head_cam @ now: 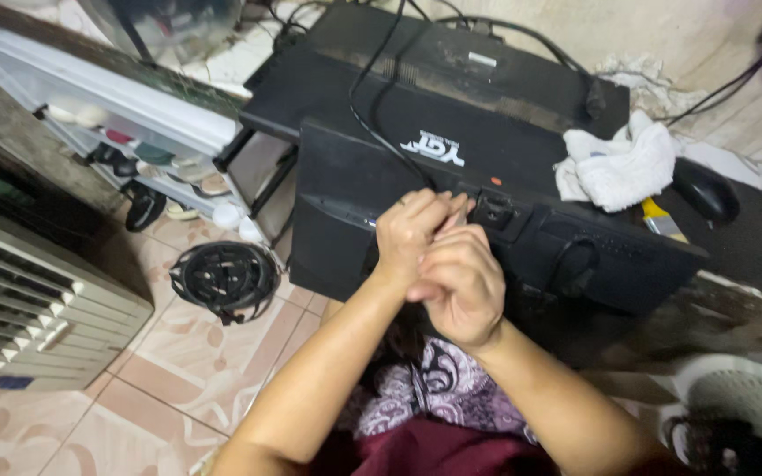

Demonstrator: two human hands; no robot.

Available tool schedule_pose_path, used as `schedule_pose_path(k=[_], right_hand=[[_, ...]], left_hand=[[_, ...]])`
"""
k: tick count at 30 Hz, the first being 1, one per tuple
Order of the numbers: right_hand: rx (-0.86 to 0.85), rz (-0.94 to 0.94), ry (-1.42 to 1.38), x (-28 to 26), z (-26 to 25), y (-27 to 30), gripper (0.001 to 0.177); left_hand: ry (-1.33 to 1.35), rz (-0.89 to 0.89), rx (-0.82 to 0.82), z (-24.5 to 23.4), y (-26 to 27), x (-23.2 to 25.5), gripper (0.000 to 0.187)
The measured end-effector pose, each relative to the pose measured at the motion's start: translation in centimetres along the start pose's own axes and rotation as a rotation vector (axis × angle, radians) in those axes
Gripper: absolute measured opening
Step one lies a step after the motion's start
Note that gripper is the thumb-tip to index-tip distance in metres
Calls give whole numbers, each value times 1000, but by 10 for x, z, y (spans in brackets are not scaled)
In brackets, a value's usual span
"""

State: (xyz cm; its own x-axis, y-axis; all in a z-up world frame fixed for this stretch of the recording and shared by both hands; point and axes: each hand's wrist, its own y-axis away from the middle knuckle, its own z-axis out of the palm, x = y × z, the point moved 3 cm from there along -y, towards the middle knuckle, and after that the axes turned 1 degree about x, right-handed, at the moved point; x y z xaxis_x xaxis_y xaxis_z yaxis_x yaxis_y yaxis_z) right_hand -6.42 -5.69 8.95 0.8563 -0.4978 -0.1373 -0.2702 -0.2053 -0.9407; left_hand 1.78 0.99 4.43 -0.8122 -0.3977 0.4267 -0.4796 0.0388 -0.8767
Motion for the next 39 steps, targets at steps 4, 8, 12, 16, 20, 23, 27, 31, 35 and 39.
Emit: schedule_pose_path(k=[4,8,12,16,20,23,27,31,35,39], right_hand=[[-5,48,-122,14,-4,3,36],[-193,39,-189,25,-4,0,36],[-324,85,-216,31,-6,-9,32],[-166,146,-231,33,-21,-22,22],[60,143,-119,15,-18,-17,14],[-137,113,-254,22,-19,-12,21],[-349,167,-360,40,-33,-8,11],[-455,218,-340,46,-34,-4,10],[-411,202,-367,45,-18,-7,29],[-142,186,-264,35,-14,-7,34]], left_hand=[[40,-9,22,5,2,1,14],[-3,-6,-20,6,5,-3,20],[-31,17,-23,9,8,-7,21],[12,28,21,8,10,-8,14],[8,39,27,10,7,-9,13],[13,9,-3,7,5,-10,14],[125,-51,-145,-5,-2,-10,12],[138,106,-188,-13,-6,-10,26],[156,112,-203,-10,-5,-18,28],[119,126,-204,-4,-2,-29,15]])
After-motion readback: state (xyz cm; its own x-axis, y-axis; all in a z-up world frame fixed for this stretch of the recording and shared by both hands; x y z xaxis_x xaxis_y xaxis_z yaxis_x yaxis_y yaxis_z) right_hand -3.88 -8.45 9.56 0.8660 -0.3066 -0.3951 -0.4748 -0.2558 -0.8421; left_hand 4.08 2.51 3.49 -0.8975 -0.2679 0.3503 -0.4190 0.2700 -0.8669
